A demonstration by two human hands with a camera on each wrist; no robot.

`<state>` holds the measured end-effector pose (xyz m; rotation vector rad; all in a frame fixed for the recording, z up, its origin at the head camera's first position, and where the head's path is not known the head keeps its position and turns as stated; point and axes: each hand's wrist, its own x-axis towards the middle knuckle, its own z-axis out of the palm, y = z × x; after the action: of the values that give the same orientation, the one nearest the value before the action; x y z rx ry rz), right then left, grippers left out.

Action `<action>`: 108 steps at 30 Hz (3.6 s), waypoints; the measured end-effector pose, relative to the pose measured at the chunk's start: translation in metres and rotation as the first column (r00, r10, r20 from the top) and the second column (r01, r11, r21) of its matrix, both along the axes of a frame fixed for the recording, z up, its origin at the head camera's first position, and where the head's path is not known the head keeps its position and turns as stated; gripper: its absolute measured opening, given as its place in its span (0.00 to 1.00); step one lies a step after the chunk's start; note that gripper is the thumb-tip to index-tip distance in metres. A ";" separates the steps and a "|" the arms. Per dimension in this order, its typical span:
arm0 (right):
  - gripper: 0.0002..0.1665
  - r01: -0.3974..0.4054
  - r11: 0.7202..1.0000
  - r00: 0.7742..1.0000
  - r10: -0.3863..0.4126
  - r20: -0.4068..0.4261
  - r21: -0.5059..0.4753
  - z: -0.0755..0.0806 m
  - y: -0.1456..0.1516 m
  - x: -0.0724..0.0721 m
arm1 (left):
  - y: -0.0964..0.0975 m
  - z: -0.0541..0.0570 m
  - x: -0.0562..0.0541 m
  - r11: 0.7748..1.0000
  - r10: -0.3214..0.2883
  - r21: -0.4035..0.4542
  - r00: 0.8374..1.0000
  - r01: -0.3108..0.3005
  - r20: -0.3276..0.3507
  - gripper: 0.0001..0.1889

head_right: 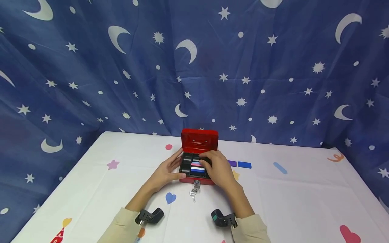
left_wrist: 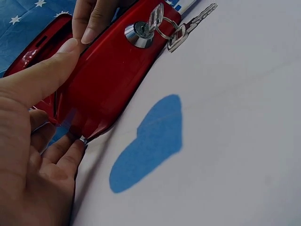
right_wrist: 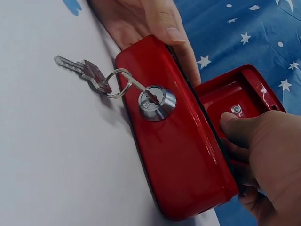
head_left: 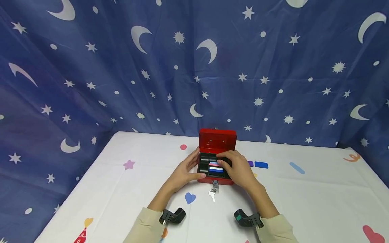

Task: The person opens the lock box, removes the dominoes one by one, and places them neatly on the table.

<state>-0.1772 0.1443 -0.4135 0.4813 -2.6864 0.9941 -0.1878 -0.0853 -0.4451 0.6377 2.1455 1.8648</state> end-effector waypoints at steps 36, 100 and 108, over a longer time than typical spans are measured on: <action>0.16 -0.021 0.996 0.997 0.015 0.077 0.086 0.006 -0.003 0.005 | 0.002 0.023 0.011 1.000 -0.020 0.017 1.000 0.021 -0.013 0.47; 0.16 -0.006 1.000 0.996 0.009 -0.094 0.030 0.024 0.049 0.019 | 0.003 0.026 0.013 1.000 -0.019 0.023 1.000 0.019 -0.003 0.47; 0.14 0.009 0.998 0.999 -0.007 -0.031 0.054 0.021 0.067 0.026 | 0.002 0.027 0.013 1.000 -0.016 0.021 1.000 0.016 0.003 0.48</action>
<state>-0.1511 0.2109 -0.3926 0.4920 -2.6918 0.9059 -0.1743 -0.0829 -0.4182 0.6542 2.1154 1.8810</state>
